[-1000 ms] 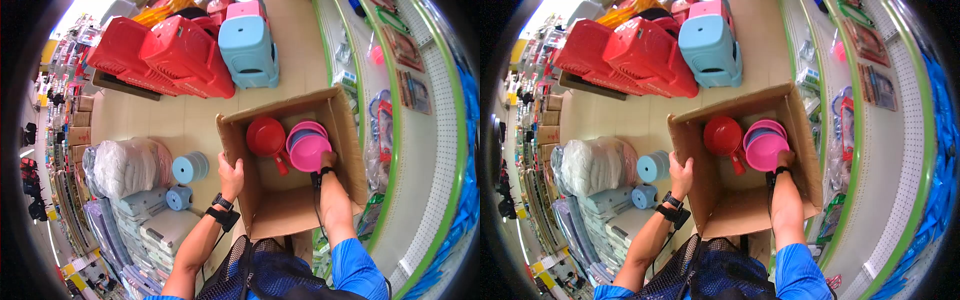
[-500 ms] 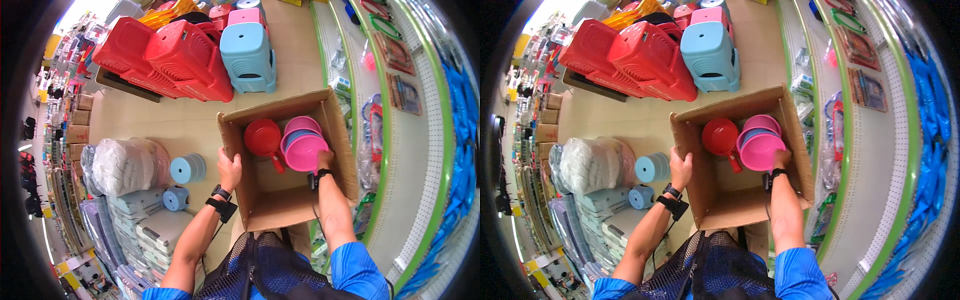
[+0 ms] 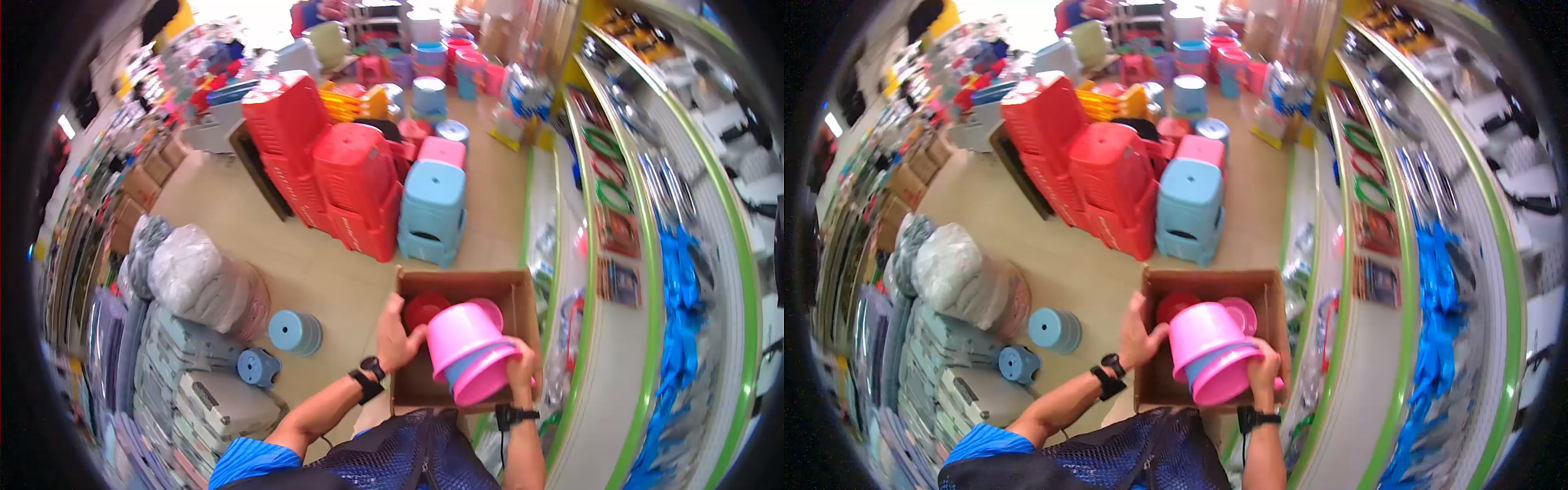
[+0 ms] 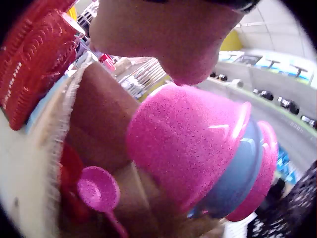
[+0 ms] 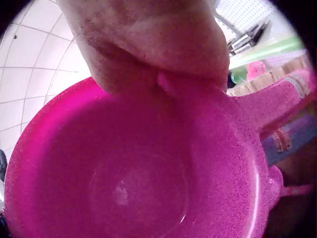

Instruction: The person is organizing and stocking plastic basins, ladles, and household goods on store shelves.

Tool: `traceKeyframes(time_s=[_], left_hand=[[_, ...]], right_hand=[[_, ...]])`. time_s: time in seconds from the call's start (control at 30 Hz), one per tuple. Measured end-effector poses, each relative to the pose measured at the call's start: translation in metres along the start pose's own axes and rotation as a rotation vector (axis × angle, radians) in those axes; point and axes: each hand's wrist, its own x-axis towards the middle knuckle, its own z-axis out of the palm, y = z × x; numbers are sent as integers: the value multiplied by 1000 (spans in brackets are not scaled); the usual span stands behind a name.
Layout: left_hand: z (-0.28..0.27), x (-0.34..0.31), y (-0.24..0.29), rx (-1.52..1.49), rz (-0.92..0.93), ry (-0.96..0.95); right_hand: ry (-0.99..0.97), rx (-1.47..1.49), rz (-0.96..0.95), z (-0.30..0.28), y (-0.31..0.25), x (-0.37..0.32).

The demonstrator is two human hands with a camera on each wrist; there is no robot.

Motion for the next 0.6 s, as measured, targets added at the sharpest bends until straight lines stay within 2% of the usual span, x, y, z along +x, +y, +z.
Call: traceKeyframes(time_s=[0.03,0.07,0.17,0.3,0.37,0.4,0.43,0.57,0.6], left_hand=[[-12,0,15,-111,7,-90],[-25,2,31,-346,-46,-259],[-30,-19,45,-523,-286,-563],[-36,-36,36,-630,-323,-651],[-36,-44,34,-475,-144,-576],[-36,-48,31,-523,-126,-586],[-39,-49,35,-525,-113,-596],[-43,-49,44,-470,-41,-659],[-44,-48,49,-462,-99,-677]], right_hand=[[-28,-25,12,-2,-3,-1],[-84,-53,15,-8,-23,-1],[-163,-96,20,-8,-43,-3],[-221,-98,29,-13,-95,2],[-260,-86,4,-16,-106,4],[-278,-74,56,-17,-111,6],[-274,-99,46,-12,-90,7],[-193,-194,-24,-5,-87,11],[-177,-239,-66,-4,-82,11]])
